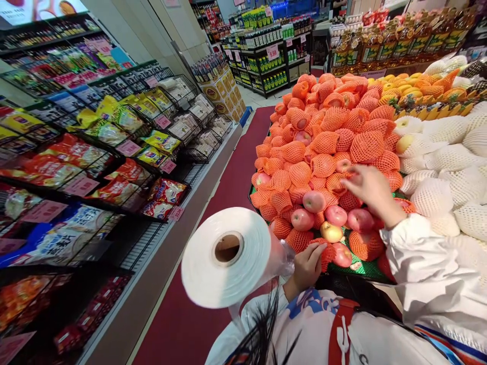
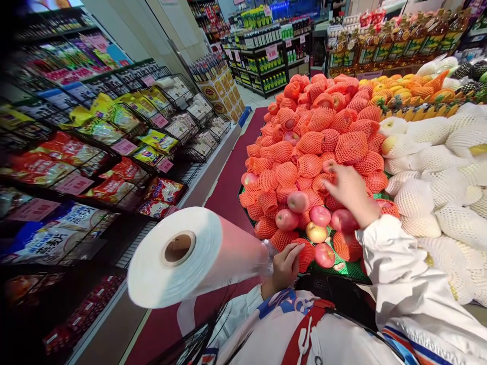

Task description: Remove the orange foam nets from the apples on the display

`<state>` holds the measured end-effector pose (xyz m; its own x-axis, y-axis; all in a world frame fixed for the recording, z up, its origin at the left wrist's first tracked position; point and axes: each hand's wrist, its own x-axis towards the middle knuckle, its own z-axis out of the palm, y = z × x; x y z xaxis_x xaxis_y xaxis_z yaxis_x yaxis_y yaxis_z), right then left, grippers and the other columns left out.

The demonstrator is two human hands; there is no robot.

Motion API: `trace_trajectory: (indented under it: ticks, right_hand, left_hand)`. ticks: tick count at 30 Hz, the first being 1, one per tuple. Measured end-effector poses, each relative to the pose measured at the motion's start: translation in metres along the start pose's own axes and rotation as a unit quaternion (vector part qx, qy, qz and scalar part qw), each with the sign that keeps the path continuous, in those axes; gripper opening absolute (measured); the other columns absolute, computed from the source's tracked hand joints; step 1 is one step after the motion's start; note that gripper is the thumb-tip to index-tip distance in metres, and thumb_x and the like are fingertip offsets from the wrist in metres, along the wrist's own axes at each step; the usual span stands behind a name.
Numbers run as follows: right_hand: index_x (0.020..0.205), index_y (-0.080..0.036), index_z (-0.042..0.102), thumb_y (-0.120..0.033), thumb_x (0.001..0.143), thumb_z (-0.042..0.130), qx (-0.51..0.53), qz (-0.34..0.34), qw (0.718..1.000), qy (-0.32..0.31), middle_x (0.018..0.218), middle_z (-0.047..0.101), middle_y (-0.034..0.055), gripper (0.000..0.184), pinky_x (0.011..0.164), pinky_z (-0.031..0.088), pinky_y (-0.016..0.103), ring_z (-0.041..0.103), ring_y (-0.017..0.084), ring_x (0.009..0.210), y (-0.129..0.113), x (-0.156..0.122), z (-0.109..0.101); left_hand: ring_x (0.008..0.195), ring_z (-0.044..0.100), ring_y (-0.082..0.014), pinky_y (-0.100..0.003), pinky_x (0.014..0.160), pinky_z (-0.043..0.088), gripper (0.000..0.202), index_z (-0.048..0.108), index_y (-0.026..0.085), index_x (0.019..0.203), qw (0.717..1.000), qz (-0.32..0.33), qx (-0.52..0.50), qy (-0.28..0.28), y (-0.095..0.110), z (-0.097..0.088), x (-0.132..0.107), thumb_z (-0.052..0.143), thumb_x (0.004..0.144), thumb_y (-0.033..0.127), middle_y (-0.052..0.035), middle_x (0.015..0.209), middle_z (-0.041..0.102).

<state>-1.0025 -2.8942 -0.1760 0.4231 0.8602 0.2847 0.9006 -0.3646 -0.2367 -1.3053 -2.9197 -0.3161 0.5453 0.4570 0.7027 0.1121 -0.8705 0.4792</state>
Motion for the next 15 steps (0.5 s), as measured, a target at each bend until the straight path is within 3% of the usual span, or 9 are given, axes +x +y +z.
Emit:
trace_trajectory:
  ticks: [2, 3, 5, 9, 12, 15]
  right_hand:
    - [0.148, -0.009, 0.059, -0.052, 0.102, 0.061, 0.004, 0.073, 0.989, 0.131, 0.141, 0.063, 0.0250, 0.064, 0.111, 0.046, 0.052, 0.058, 0.040, 0.130, 0.022, 0.042, -0.008]
    - [0.157, -0.007, 0.050, -0.053, 0.097, 0.069, -0.004, 0.101, 0.981, 0.166, 0.151, 0.054, 0.0286, 0.078, 0.115, 0.043, 0.054, 0.053, 0.042, 0.137, 0.034, 0.062, -0.009]
    - [0.165, -0.006, 0.040, -0.057, 0.089, 0.081, -0.018, 0.112, 0.983, 0.141, 0.160, 0.041, 0.0339, 0.101, 0.117, 0.039, 0.055, 0.048, 0.044, 0.142, 0.055, 0.093, -0.007]
    - [0.156, -0.001, 0.051, -0.058, 0.083, 0.088, -0.053, 0.110, 0.992, -0.005, 0.146, 0.053, 0.0347, 0.100, 0.108, 0.042, 0.051, 0.054, 0.041, 0.129, 0.073, 0.113, 0.008]
    - [0.151, -0.002, 0.054, -0.049, 0.078, 0.094, -0.081, 0.117, 0.990, 0.006, 0.143, 0.056, 0.0328, 0.096, 0.105, 0.044, 0.050, 0.055, 0.042, 0.127, 0.071, 0.103, 0.013]
    - [0.149, -0.001, 0.054, -0.045, 0.078, 0.093, -0.064, 0.111, 0.991, 0.025, 0.142, 0.057, 0.0316, 0.092, 0.106, 0.044, 0.047, 0.056, 0.039, 0.128, 0.069, 0.091, 0.004]
  left_hand:
    - [0.102, 0.081, -0.0202, -0.026, 0.086, 0.069, 0.035, 0.069, 0.015, 0.135, 1.000, 0.009, 0.003, 0.007, 0.002, 0.001, -0.001, 0.047, 0.108, 0.011, -0.0124, 0.113, 0.080]
    - [0.101, 0.081, -0.0200, -0.026, 0.084, 0.069, 0.034, 0.069, 0.015, 0.134, 1.000, 0.011, 0.003, 0.012, 0.003, 0.001, -0.001, 0.047, 0.108, 0.011, -0.0121, 0.112, 0.080]
    - [0.099, 0.081, -0.0198, -0.026, 0.082, 0.069, 0.034, 0.070, 0.015, 0.134, 1.000, 0.008, 0.002, 0.015, 0.005, 0.002, -0.002, 0.048, 0.107, 0.011, -0.0118, 0.111, 0.080]
    - [0.100, 0.081, -0.0208, -0.028, 0.083, 0.069, 0.035, 0.070, 0.016, 0.132, 0.999, -0.027, 0.013, 0.015, 0.006, 0.003, 0.000, 0.047, 0.106, 0.011, -0.0122, 0.111, 0.080]
    - [0.104, 0.081, -0.0221, -0.032, 0.087, 0.070, 0.037, 0.070, 0.015, 0.133, 0.998, -0.066, 0.015, 0.009, 0.007, 0.003, 0.005, 0.046, 0.105, 0.009, -0.0131, 0.115, 0.079]
    - [0.108, 0.079, -0.0219, -0.033, 0.090, 0.069, 0.039, 0.068, 0.015, 0.135, 0.997, -0.082, 0.000, 0.012, 0.009, 0.003, 0.013, 0.046, 0.105, 0.008, -0.0132, 0.119, 0.078]
